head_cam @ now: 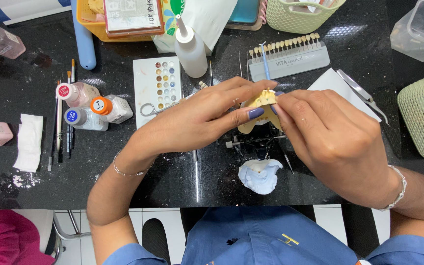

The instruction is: The person removes a denture prosthesis from a dental articulator and presses it against a stone model to check the fit. They then hold the prosthesis with forceps and use a brush to apply porcelain powder from a small jar onto the denture teeth.

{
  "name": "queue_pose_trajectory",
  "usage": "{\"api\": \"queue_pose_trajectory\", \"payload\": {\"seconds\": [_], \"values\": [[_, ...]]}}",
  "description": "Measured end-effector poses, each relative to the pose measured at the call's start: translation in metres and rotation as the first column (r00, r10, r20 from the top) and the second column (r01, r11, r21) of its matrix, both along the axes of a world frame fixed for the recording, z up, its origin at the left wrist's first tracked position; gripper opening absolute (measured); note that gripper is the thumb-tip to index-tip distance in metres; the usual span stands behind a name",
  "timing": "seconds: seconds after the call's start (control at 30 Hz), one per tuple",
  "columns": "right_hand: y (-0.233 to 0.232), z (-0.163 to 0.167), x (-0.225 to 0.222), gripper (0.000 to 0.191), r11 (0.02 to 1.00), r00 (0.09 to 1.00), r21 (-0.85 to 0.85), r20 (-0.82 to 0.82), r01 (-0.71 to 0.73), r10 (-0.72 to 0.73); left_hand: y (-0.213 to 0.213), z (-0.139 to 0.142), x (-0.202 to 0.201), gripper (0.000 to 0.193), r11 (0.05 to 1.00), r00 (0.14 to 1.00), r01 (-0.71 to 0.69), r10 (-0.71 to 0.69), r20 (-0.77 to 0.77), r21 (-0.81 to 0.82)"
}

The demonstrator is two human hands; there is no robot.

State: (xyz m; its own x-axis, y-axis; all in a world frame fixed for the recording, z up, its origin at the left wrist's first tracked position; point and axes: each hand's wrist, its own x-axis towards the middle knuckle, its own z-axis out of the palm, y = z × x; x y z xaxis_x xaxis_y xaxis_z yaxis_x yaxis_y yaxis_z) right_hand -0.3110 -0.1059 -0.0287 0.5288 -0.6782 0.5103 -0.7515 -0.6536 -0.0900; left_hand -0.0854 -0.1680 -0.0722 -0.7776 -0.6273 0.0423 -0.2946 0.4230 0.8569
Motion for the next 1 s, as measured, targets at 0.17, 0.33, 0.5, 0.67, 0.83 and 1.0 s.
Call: {"api": "queue_pose_trajectory", "payload": {"seconds": [0.17,0.33,0.5,0.67,0.83,1.0], "values": [[0.002,-0.003,0.0,0.014,1.0,0.999,0.017,0.046,-0.003,0.002,0.012,-0.026,0.001,0.057,0.956,0.979,0.031,0.029,-0.202,0.292],[0.001,-0.006,0.001,0.015,0.999,0.998,0.041,0.06,-0.013,0.011,0.032,-0.09,-0.016,0.083,0.928,0.845,0.114,0.098,-0.526,0.355],[0.002,-0.009,0.001,0.014,0.998,0.997,0.057,0.071,-0.011,0.007,0.037,-0.135,-0.028,0.057,0.944,0.9,-0.051,0.185,-0.395,0.325],[-0.001,-0.011,-0.003,0.011,0.991,0.997,0.135,0.081,-0.005,-0.006,0.047,-0.134,-0.039,0.055,0.837,0.824,-0.05,0.344,-0.451,0.545],[-0.018,-0.018,-0.007,0.009,0.964,0.997,0.264,0.061,0.027,-0.045,0.054,-0.121,-0.04,0.055,0.71,0.802,0.114,0.346,-0.486,0.694],[-0.034,-0.027,-0.015,0.014,0.942,0.996,0.334,0.089,-0.038,0.008,0.059,-0.115,-0.04,0.058,0.604,0.803,0.175,0.369,-0.467,0.778]]}}
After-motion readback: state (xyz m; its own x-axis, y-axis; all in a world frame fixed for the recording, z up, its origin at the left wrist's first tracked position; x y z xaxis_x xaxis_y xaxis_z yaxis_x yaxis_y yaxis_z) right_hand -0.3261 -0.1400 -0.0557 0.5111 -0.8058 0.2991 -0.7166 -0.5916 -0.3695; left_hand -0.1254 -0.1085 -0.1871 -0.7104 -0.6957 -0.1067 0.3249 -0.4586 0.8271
